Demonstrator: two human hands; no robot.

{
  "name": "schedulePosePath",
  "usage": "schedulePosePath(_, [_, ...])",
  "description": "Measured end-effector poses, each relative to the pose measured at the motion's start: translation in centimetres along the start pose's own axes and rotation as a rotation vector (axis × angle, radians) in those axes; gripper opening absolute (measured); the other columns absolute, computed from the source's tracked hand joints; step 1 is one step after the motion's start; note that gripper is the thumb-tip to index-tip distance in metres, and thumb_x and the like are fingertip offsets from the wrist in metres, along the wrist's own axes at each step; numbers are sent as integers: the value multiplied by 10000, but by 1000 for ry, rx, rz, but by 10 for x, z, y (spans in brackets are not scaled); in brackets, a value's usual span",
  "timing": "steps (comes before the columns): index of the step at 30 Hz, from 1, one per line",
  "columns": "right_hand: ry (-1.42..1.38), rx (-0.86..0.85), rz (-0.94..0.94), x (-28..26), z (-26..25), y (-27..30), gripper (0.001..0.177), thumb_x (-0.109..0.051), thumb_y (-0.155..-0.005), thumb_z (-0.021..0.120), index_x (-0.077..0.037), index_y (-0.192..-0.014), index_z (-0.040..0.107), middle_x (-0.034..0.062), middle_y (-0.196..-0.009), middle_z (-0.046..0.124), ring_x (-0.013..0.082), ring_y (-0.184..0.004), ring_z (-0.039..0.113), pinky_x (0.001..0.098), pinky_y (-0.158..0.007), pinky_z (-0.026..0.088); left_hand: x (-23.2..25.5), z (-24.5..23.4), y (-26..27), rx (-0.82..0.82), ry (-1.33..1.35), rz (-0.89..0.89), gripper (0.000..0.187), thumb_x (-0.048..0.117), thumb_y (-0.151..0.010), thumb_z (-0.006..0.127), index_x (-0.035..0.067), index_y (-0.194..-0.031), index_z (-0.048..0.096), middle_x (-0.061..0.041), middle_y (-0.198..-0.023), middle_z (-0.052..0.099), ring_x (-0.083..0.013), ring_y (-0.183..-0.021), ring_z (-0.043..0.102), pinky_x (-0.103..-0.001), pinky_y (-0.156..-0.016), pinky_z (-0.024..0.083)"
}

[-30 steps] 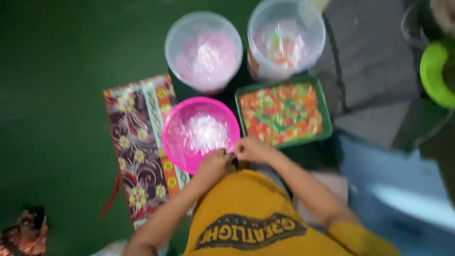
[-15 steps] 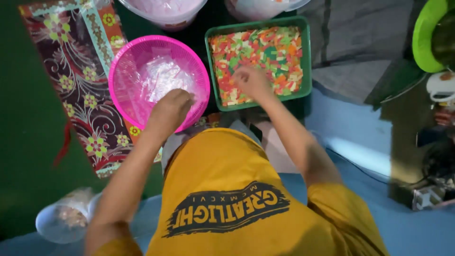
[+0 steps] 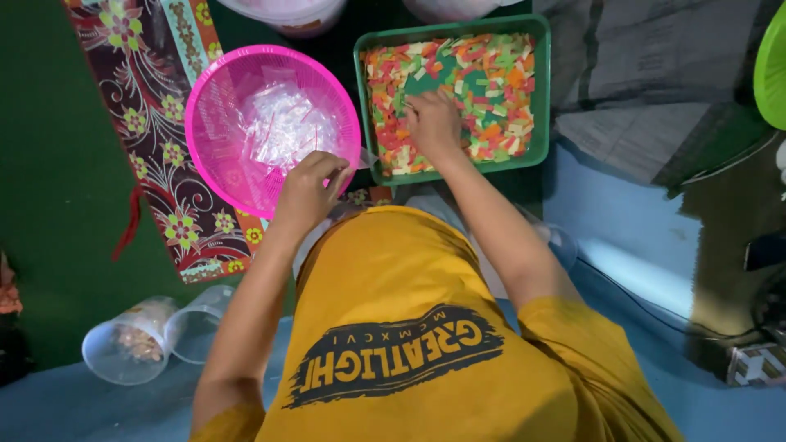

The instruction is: Packaging small snack pieces into individual plastic bags

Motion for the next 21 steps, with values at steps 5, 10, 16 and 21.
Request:
schedulePosePath(5, [-553, -30, 378, 16, -16, 11, 226, -246, -773, 743, -119, -954, 695, 45, -728, 675, 176, -627, 644, 289, -585, 517, 5, 2, -20, 3, -69, 99, 61, 75, -811, 689, 70, -869, 669, -97, -797, 608, -273, -740, 640, -320, -629, 525])
schedulePosePath(10, [-1019, -62, 627, -16, -69, 15, 285, -210, -817, 690, -14, -1016, 630, 71, -728, 680, 110, -588, 674, 208, -525, 563, 3, 23, -40, 34, -274, 259, 57, 90, -792, 690, 47, -804, 654, -99, -785, 603, -258, -732, 630, -300, -653, 530])
schedulePosePath(16, [-1120, -97, 570, -56, -115, 13, 282, -142, -795, 705, 37, -1000, 628, 107, -697, 674, 94, -587, 657, 198, -547, 544, -2, 50, -57, -197, -320, 188, 230, 194, -900, 568, 98, -1080, 462, -125, -798, 554, -316, -706, 638, -382, -642, 539])
schedulePosePath(21, [-377, -209, 435, -48, -110, 4, 227, -299, -745, 702, -246, -965, 714, 42, -640, 658, 226, -699, 668, 346, -630, 525, 5, 62, -72, -328, -192, 137, 302, 126, -880, 594, 61, -1091, 388, -216, -803, 563, -426, -739, 622, -472, -676, 518])
Point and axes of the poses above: each hand's wrist, its own y-axis away from the middle knuckle, its own z-axis out of the palm, x = y × z, the point moved 7 cm from there along -y, towards the middle knuckle
